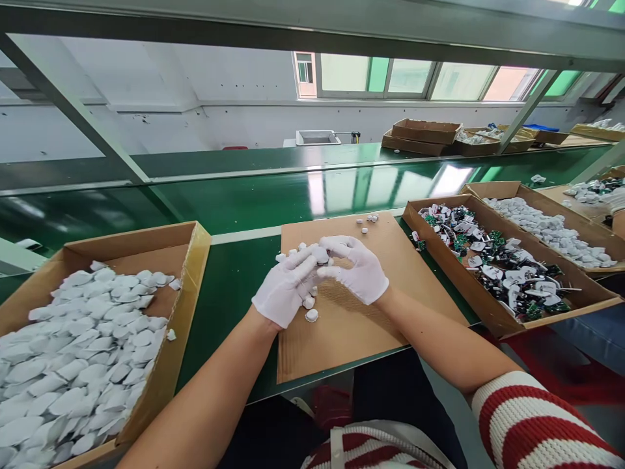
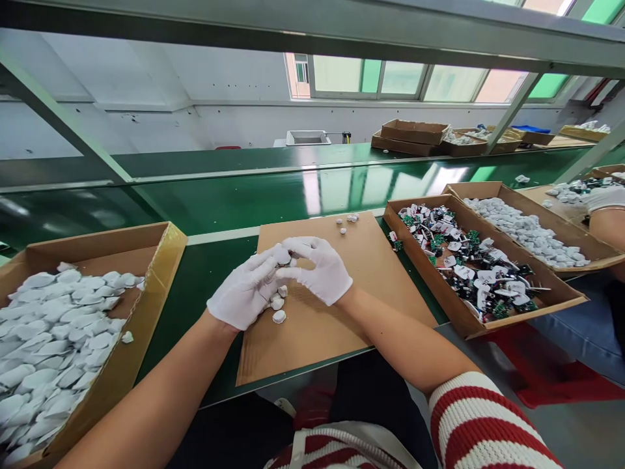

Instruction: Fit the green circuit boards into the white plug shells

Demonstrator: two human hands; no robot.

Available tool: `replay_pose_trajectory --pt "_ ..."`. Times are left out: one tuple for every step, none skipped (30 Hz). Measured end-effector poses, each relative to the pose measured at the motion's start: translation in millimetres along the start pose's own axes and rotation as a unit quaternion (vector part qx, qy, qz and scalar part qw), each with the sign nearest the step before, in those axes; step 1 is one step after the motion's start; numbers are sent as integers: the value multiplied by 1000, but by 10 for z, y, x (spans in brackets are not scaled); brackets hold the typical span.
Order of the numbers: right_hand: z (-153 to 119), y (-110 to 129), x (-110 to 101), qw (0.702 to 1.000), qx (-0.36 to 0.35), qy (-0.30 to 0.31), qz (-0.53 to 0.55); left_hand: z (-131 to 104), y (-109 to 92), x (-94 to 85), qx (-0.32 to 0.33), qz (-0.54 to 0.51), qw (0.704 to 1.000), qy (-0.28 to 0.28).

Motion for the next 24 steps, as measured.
replay_pose_trajectory --pt "9 -1 -11 1000 -8 11 6 5 2 -3 -7 0 1000 -5" --pt "17 -4 -24 1000 -6 19 12 11 6 -6 -15 -4 1000 -8" --pt "23 -8 -39 1000 5 18 16 19 12 -8 -17 -12 1000 -14" --pt "27 -11 -54 1000 20 10 19 28 18 -10 -12 -22 999 -23" --pt "31 -10 -68 999 36 0 22 38 26 -11 -3 -31 999 -33" --pt "36 -5 -79 998 49 -6 25 47 36 -11 8 -37 998 -42" --pt "40 8 -89 998 61 -7 27 54 48 -9 15 -37 998 -47" --pt "46 26 -95 997 71 -2 27 61 63 -6 17 -28 998 -49" --pt "51 50 -100 996 81 5 23 65 79 -3 15 -12 999 -48" --pt "57 78 -104 996 91 12 13 68 96 -1 9 8 999 -45" --pt "62 105 -107 995 99 16 0 72 112 0 8 28 999 -40" --pt "66 131 -110 994 106 17 -15 75 126 -2 16 43 998 -32" --pt "70 151 -112 993 112 16 -29 80 136 -7 32 53 998 -23" --pt "71 164 -112 992 115 16 -41 85 143 -14 53 59 997 -13" --pt "71 169 -110 992 119 14 -49 92 149 -25 71 64 995 -7" --pt "69 166 -107 991 122 15 -55 100 153 -38 82 71 994 -6" --pt "65 157 -101 990 125 16 -58 108 156 -53 83 80 993 -9" --pt "60 144 -95 990 128 18 -57 117 158 -69 76 91 993 -14" --pt "53 130 -87 990 129 20 -52 125 160 -84 67 104 992 -19" --pt "46 118 -80 990 130 21 -44 132 161 -98 60 116 991 -26" --pt "39 108 -75 991 131 21 -34 139 162 -110 57 128 990 -34" --pt "33 100 -71 991 132 19 -24 145 164 -120 58 139 988 -41" --pt "29 95 -70 991 133 17 -15 150 167 -127 60 147 986 -49" --pt "28 89 -70 991 133 15 -6 152 170 -129 62 152 985 -54"
Point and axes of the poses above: each hand's wrist, its own z-axis towards the middle knuckle, its own x-axis out of the palm, y = z × x, the point moved 1 cm from there along z, towards the middle knuckle, and after that the axes turned 11 degrees about -y, right-handed, at the moved point
